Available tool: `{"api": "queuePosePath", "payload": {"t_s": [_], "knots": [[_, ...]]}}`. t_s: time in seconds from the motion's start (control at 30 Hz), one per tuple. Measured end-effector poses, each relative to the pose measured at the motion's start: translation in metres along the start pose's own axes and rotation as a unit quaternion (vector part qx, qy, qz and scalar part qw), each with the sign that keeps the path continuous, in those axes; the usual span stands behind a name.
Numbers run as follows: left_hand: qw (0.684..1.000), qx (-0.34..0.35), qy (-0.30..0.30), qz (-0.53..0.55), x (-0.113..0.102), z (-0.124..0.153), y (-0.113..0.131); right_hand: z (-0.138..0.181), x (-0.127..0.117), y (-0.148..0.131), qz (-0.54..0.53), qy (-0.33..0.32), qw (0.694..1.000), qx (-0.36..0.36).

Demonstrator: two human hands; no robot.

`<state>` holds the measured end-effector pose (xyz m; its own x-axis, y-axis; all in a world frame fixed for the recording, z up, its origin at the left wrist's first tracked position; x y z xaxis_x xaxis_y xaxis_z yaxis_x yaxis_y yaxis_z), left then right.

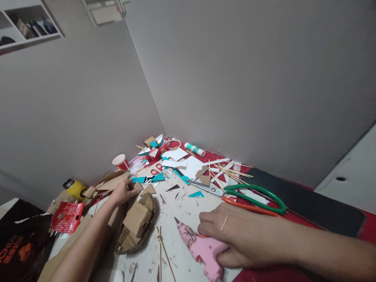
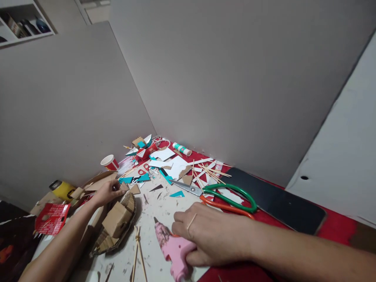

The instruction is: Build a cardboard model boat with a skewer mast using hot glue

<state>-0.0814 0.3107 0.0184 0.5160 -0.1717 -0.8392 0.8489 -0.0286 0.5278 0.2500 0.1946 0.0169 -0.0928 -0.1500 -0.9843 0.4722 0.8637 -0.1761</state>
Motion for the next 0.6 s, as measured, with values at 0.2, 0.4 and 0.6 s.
{"api": "queuePosePath", "payload": {"t_s": [0.2, 0.4, 0.6], "knots": [[0.99, 0.009, 0.05, 0.131, -0.008, 0.011, 0.001, 0.001, 0.001, 0.0, -0.007, 0.0, 1.0, -0.004], [0.957, 0.101, 0.162, 0.218, -0.037, 0.057, 0.061, 0.004, -0.009, 0.009, -0.082, 0.052, 0.995, -0.013], [0.882, 0.399, 0.251, -0.013, -0.003, 0.158, 0.153, -0.006, -0.026, 0.0, -0.505, 0.075, 0.858, 0.058]]}}
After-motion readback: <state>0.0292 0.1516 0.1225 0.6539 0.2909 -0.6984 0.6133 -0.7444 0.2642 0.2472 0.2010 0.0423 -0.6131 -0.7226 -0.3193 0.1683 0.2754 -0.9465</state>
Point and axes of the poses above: each hand's wrist, its own z-axis away from the middle knuckle, its own x-axis out of the palm, y = z × x, the point moved 4 cm from there along -z, towards the middle knuckle, and after that the axes turned 12 degrees about z, right-handed, at the moved point
